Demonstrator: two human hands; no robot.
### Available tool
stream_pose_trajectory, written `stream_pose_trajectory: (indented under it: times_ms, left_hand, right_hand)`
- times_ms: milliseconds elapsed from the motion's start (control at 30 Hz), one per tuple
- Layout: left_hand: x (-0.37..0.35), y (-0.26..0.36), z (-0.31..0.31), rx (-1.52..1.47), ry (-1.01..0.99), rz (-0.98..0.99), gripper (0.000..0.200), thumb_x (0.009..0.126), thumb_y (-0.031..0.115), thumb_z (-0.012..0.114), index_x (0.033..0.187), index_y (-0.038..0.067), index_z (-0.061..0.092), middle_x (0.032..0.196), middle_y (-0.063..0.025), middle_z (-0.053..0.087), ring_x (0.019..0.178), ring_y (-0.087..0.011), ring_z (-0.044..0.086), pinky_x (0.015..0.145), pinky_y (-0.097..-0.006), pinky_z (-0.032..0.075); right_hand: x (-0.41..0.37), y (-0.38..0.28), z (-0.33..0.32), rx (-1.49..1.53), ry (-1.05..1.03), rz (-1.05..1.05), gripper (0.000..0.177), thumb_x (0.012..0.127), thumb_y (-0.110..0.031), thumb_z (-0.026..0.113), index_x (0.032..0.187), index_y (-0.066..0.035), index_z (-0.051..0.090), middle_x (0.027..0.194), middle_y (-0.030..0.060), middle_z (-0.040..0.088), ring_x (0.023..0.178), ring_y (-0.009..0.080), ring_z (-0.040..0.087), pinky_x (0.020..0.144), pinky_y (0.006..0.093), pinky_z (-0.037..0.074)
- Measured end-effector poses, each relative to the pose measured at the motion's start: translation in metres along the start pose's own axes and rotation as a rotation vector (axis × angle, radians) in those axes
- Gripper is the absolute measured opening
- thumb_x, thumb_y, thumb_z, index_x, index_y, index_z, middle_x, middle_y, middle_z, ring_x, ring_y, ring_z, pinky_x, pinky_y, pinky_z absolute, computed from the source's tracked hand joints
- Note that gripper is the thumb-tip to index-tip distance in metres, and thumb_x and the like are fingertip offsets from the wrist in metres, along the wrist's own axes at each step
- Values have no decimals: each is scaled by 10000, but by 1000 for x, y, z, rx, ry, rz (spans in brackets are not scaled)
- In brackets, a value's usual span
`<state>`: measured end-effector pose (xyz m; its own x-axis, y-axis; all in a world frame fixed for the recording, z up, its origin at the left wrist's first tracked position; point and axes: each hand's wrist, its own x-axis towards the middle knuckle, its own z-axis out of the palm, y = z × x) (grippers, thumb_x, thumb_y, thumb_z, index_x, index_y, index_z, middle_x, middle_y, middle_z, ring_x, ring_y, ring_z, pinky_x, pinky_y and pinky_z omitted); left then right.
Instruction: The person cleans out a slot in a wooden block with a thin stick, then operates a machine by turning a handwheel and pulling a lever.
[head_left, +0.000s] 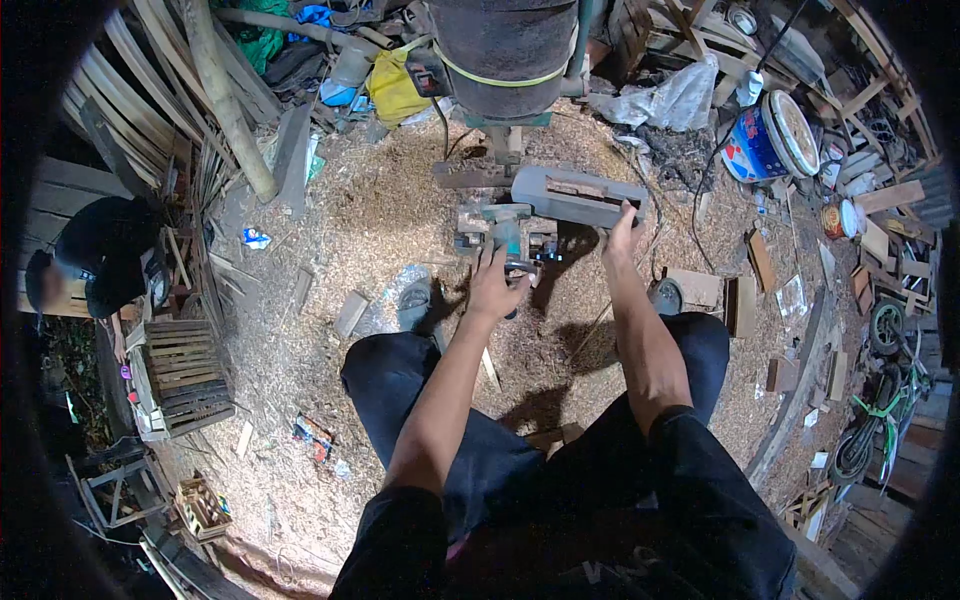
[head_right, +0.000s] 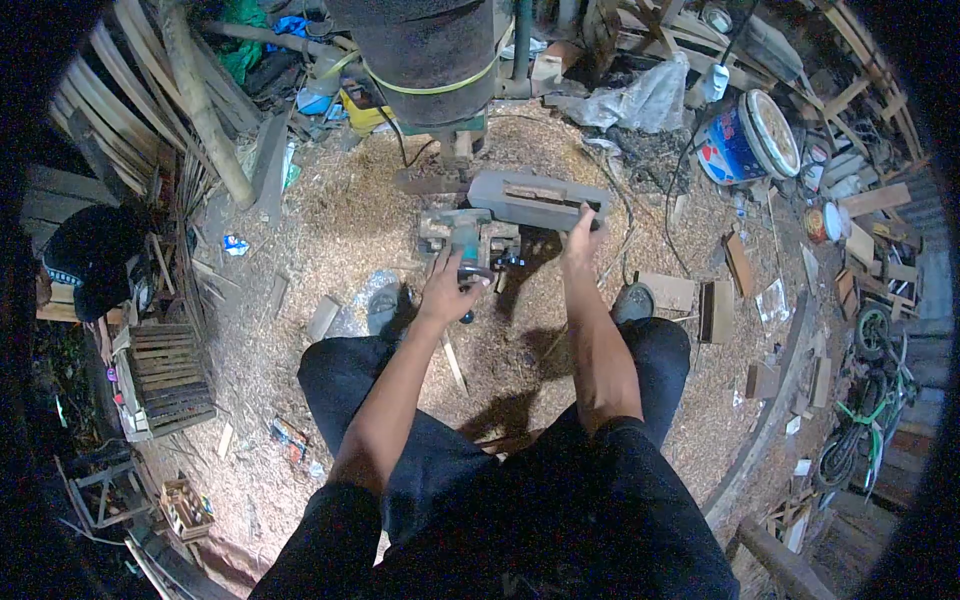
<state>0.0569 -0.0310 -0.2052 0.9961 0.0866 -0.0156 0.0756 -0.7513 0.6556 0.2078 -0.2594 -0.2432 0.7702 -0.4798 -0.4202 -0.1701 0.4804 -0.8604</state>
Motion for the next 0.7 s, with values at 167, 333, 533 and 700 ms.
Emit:
stream_pose_trajectory:
  times_ms: [167, 333, 533, 700]
  left_hand:
    - [-2, -3, -5, -59, -36, 15, 754, 764, 393, 743, 1364, 27, 469, 1473, -299, 325, 1370, -470, 288, 1132, -491, 284]
    - [-1, 3, -8, -34, -72, -6, 670, 790, 380, 734, 1344, 90, 492, 1509, -279, 285, 1389, -453, 289, 1128, -468, 300]
    - [-3, 3, -8, -66, -51, -15, 632, 793, 385, 744, 1307, 105, 505, 1507, -272, 281, 1385, -449, 290, 1127, -474, 297]
    - [-2, 1, -6, -48, -50, -15, 657, 783, 381, 757, 1310, 96, 488, 1475, -280, 312, 1385, -462, 268, 1133, -481, 280]
  right_hand:
    - [11, 9, 4, -169, -30, 37, 738, 869, -469, 626, 1406, -74, 310, 1323, 163, 482, 1150, 284, 530, 840, 434, 489]
    - [29, 37, 13, -246, -108, 81, 620, 878, -517, 596, 1333, -190, 331, 1255, 43, 506, 1049, 188, 532, 764, 359, 474]
    - [-16, 38, 52, -243, -263, 111, 673, 860, -495, 650, 1361, -178, 334, 1327, 45, 473, 1102, 204, 516, 786, 381, 488]
    - [-32, 31, 61, -242, -215, 138, 855, 815, -500, 697, 1439, -105, 267, 1393, 146, 421, 1208, 307, 481, 912, 460, 483]
